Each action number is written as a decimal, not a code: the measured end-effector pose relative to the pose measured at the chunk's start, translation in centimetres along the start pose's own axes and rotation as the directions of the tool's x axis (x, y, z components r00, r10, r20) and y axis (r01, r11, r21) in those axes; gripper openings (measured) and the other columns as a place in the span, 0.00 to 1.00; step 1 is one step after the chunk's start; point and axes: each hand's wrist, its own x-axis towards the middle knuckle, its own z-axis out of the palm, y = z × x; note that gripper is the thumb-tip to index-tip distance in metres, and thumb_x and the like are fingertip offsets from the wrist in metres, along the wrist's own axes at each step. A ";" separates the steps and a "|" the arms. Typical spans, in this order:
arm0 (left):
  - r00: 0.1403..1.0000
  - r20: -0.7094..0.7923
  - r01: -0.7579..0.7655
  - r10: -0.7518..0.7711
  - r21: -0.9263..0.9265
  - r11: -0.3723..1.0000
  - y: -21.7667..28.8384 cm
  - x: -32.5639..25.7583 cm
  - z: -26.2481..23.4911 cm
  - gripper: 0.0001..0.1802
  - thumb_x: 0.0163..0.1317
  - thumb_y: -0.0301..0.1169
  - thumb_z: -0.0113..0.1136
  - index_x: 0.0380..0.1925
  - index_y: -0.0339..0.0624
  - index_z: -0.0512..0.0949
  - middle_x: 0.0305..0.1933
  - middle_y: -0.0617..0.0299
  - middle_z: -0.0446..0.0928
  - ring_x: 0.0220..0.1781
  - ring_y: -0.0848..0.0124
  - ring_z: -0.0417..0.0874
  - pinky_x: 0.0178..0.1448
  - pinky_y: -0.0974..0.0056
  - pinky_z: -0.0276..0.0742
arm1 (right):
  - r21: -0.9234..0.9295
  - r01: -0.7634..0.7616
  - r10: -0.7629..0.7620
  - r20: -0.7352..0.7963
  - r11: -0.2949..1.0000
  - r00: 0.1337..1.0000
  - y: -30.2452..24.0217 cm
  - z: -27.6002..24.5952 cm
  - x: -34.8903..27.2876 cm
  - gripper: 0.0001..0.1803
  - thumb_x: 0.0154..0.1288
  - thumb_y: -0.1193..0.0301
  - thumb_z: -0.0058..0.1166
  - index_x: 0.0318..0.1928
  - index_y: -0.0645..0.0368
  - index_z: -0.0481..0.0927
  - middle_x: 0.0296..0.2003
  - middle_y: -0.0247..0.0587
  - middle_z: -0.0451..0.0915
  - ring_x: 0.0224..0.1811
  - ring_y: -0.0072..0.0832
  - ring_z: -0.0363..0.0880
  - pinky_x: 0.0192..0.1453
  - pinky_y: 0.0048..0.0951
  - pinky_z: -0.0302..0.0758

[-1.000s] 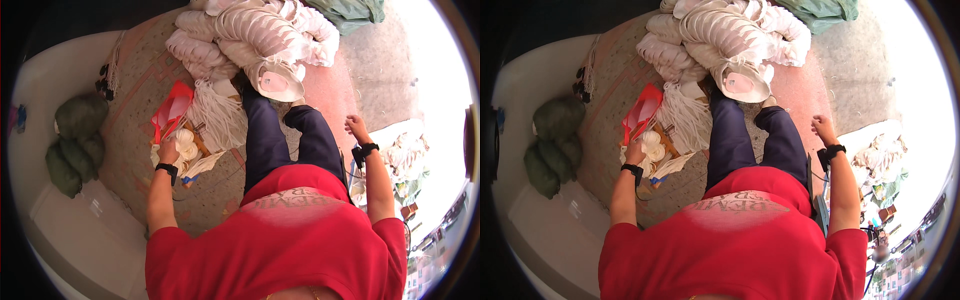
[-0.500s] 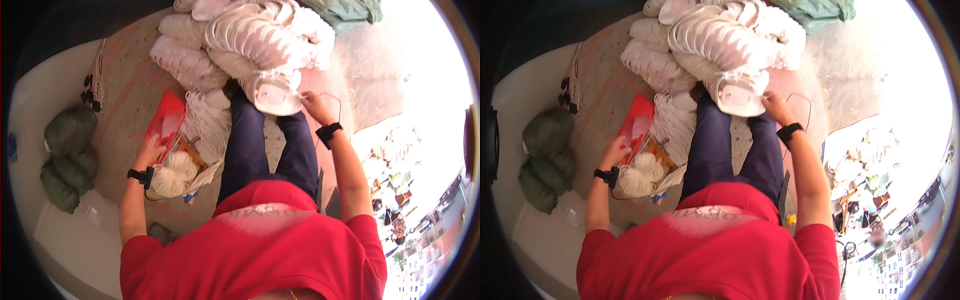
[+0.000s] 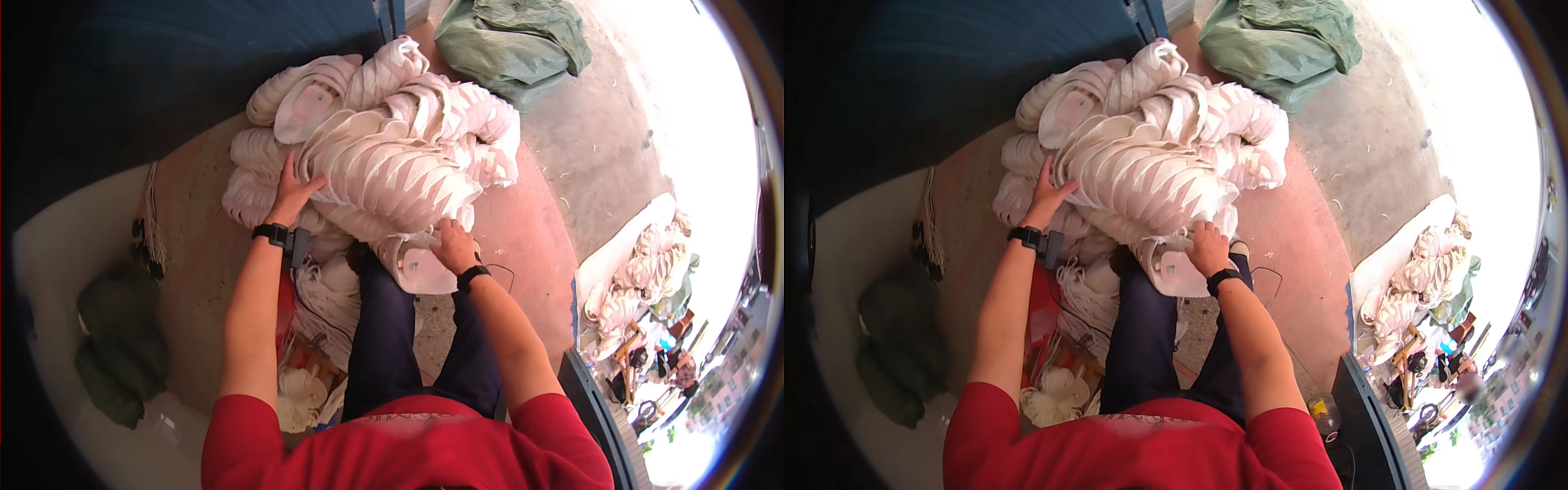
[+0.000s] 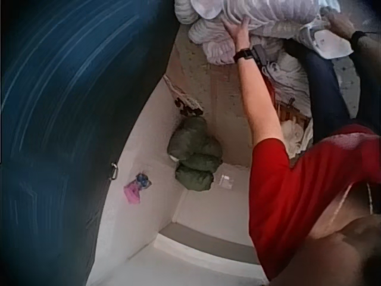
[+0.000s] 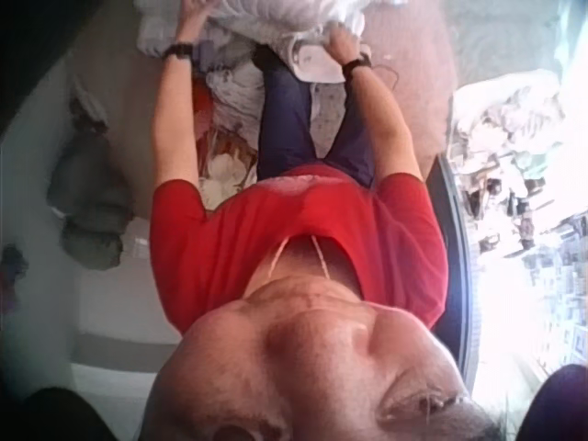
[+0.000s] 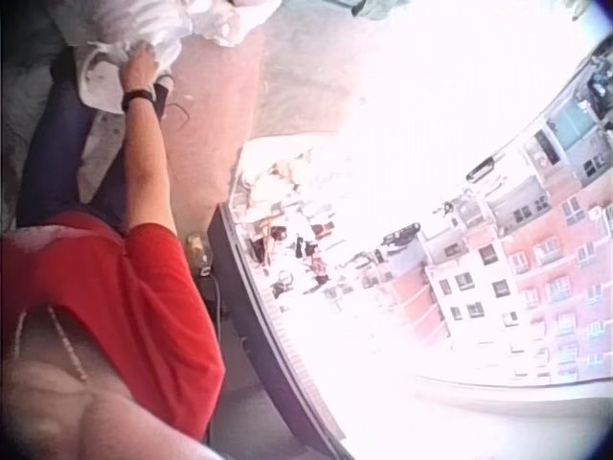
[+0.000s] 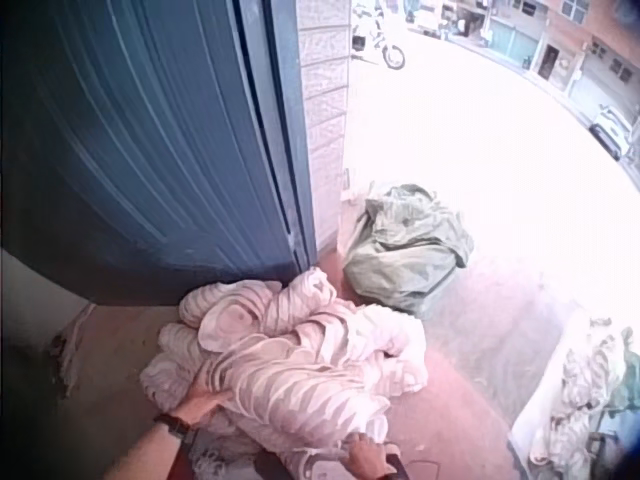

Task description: The recorder is organizing and bundling white shoe components in a manufacturing area.

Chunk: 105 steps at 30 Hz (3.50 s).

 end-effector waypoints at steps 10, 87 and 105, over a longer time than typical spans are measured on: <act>0.927 0.132 0.342 -0.350 0.078 0.936 -1.1 4.4 -1.6 0.36 0.54 0.47 0.56 0.59 0.43 0.58 0.54 0.58 0.67 0.52 0.71 0.69 0.50 0.72 0.66 | 0.179 -0.191 0.180 0.076 0.965 0.981 3.1 1.4 -0.8 0.19 0.53 0.58 0.53 0.33 0.63 0.71 0.28 0.55 0.76 0.33 0.48 0.76 0.36 0.42 0.72; 0.555 0.822 -0.119 0.126 -0.071 0.990 -3.6 -1.0 19.4 0.34 0.43 0.15 0.41 0.58 0.31 0.56 0.59 0.55 0.61 0.64 0.68 0.59 0.66 0.68 0.50 | 0.958 0.227 0.579 -0.288 0.177 0.763 2.0 12.1 -2.0 0.24 0.53 0.78 0.54 0.51 0.66 0.63 0.44 0.42 0.72 0.44 0.25 0.72 0.47 0.26 0.71; 0.571 0.813 -0.109 0.116 -0.066 0.992 -3.6 -0.9 19.7 0.36 0.42 0.14 0.43 0.58 0.31 0.55 0.60 0.55 0.60 0.65 0.68 0.58 0.66 0.67 0.51 | 0.962 0.260 0.585 -0.257 0.082 0.769 2.4 12.7 -1.5 0.27 0.52 0.73 0.56 0.51 0.67 0.62 0.45 0.48 0.72 0.48 0.31 0.71 0.50 0.29 0.68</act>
